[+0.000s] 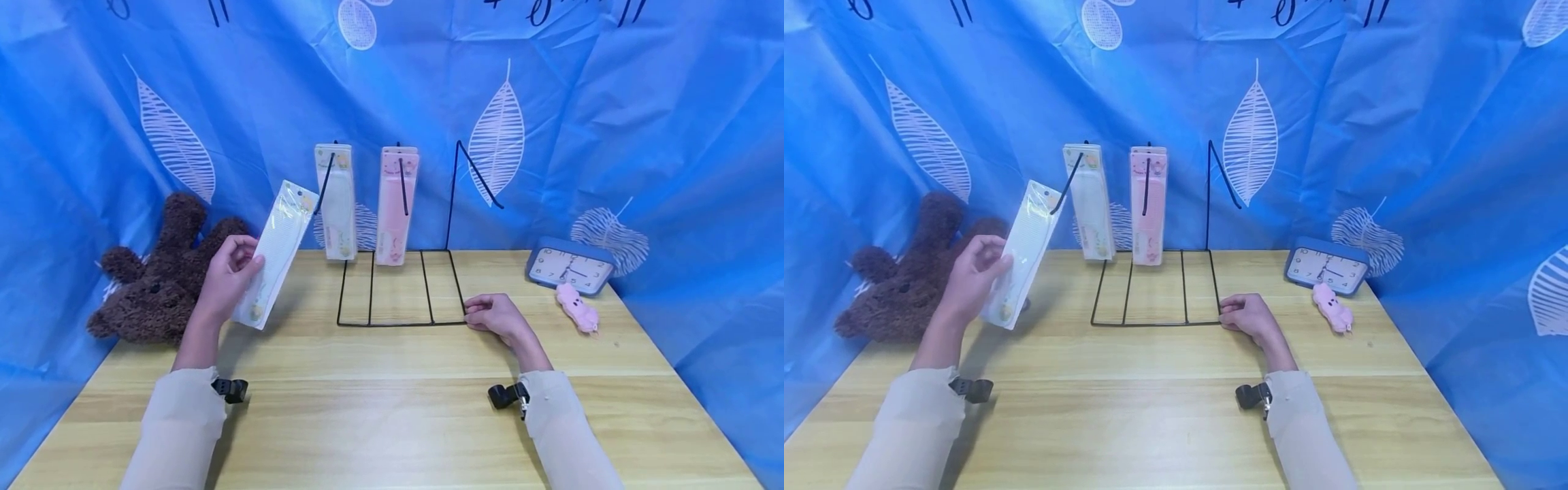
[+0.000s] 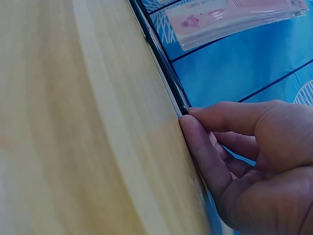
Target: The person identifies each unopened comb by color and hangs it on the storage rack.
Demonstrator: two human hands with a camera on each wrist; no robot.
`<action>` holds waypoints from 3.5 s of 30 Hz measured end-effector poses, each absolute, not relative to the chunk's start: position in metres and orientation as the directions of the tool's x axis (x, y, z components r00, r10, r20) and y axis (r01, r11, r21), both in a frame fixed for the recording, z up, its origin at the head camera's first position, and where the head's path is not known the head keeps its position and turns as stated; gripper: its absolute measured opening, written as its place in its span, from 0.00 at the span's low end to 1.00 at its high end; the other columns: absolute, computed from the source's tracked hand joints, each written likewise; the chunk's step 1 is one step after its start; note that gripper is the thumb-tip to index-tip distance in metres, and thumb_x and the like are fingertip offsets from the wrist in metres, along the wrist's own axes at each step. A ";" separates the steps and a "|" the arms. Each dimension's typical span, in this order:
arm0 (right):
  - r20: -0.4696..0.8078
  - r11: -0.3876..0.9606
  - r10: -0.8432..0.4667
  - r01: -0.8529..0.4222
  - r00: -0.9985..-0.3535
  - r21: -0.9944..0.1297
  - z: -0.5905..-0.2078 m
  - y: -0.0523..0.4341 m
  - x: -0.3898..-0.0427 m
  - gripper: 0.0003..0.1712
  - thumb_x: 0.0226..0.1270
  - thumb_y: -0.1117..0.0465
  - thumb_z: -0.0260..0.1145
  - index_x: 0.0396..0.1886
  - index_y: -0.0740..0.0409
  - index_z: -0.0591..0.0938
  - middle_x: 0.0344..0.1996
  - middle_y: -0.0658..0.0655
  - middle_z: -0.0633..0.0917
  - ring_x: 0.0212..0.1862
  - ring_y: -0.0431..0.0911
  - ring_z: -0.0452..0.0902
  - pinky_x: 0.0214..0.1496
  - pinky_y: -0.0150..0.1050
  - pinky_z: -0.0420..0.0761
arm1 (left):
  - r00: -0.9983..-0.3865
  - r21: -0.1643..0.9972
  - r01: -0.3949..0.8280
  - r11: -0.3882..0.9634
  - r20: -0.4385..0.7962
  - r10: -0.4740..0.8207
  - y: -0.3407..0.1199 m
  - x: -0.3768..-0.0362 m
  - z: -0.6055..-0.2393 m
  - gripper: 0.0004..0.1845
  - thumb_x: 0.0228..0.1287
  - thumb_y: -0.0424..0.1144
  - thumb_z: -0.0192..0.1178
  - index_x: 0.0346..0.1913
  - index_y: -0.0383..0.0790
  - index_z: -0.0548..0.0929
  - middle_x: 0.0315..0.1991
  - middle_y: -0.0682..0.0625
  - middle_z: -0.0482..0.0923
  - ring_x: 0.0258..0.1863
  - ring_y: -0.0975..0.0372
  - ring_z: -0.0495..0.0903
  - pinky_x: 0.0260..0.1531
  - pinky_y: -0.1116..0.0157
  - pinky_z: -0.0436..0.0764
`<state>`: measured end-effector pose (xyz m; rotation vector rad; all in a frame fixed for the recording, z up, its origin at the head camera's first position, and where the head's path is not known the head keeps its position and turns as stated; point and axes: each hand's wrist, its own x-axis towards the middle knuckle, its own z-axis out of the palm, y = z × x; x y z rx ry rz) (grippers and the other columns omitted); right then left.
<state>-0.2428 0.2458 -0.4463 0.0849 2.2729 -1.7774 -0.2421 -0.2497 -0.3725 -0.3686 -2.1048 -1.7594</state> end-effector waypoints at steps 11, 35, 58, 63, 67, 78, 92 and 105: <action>-0.235 0.249 -0.112 0.202 -0.966 -0.947 -0.446 0.245 -0.242 0.25 0.65 0.79 0.65 0.61 0.78 0.75 0.45 0.64 0.81 0.40 0.45 0.84 0.46 0.38 0.85 | -0.844 0.838 0.536 0.102 0.533 0.064 -0.254 -0.236 -0.367 0.12 0.71 0.26 0.60 0.54 0.28 0.73 0.42 0.53 0.83 0.40 0.64 0.81 0.37 0.72 0.78; -0.239 0.242 -0.110 0.207 -0.965 -0.948 -0.447 0.245 -0.243 0.25 0.64 0.79 0.65 0.61 0.78 0.75 0.43 0.62 0.81 0.39 0.44 0.84 0.45 0.37 0.85 | -0.758 0.816 0.578 -0.031 0.550 0.349 -0.261 -0.218 -0.339 0.10 0.71 0.19 0.52 0.50 0.31 0.72 0.43 0.49 0.85 0.38 0.60 0.83 0.35 0.66 0.81; -0.230 0.242 -0.113 0.198 -0.967 -0.950 -0.449 0.247 -0.244 0.24 0.65 0.78 0.65 0.62 0.78 0.74 0.43 0.63 0.81 0.40 0.45 0.84 0.45 0.38 0.85 | -0.871 0.846 0.476 0.241 0.416 0.261 -0.217 -0.236 -0.354 0.07 0.76 0.28 0.55 0.47 0.24 0.72 0.37 0.45 0.80 0.38 0.63 0.81 0.40 0.67 0.81; -0.232 0.237 -0.114 0.200 -0.966 -0.951 -0.449 0.246 -0.244 0.24 0.66 0.79 0.64 0.62 0.78 0.74 0.43 0.62 0.81 0.40 0.45 0.84 0.45 0.37 0.85 | -0.871 0.863 0.467 0.194 0.412 0.267 -0.205 -0.243 -0.361 0.08 0.78 0.30 0.53 0.46 0.24 0.71 0.34 0.35 0.75 0.35 0.58 0.79 0.39 0.64 0.84; -0.231 0.238 -0.111 0.200 -0.967 -0.950 -0.448 0.246 -0.243 0.24 0.66 0.79 0.64 0.62 0.78 0.74 0.43 0.63 0.81 0.40 0.45 0.84 0.45 0.38 0.85 | -0.873 0.868 0.468 0.166 0.425 0.240 -0.199 -0.248 -0.364 0.08 0.79 0.30 0.51 0.47 0.23 0.70 0.34 0.38 0.73 0.36 0.57 0.78 0.39 0.63 0.84; -0.235 0.248 -0.109 0.202 -0.966 -0.947 -0.447 0.246 -0.243 0.24 0.66 0.78 0.65 0.62 0.77 0.74 0.44 0.63 0.81 0.41 0.46 0.84 0.46 0.38 0.85 | -0.905 0.882 0.425 0.205 0.411 0.110 -0.185 -0.261 -0.361 0.11 0.79 0.34 0.52 0.49 0.26 0.70 0.37 0.41 0.77 0.39 0.58 0.77 0.37 0.62 0.84; -0.228 0.256 -0.108 0.195 -0.968 -0.947 -0.447 0.246 -0.244 0.24 0.65 0.78 0.65 0.62 0.77 0.75 0.44 0.63 0.81 0.40 0.46 0.84 0.46 0.38 0.85 | -0.952 0.936 0.286 0.206 0.302 -0.048 -0.164 -0.280 -0.348 0.10 0.79 0.36 0.52 0.51 0.31 0.73 0.46 0.36 0.79 0.44 0.55 0.78 0.40 0.58 0.84; -0.242 0.251 -0.100 0.211 -0.965 -0.945 -0.446 0.245 -0.242 0.25 0.65 0.78 0.66 0.62 0.77 0.74 0.45 0.64 0.81 0.41 0.46 0.84 0.46 0.38 0.85 | -0.971 0.962 0.187 0.201 0.212 -0.113 -0.159 -0.302 -0.345 0.12 0.79 0.38 0.53 0.54 0.31 0.73 0.46 0.36 0.79 0.44 0.54 0.78 0.48 0.51 0.82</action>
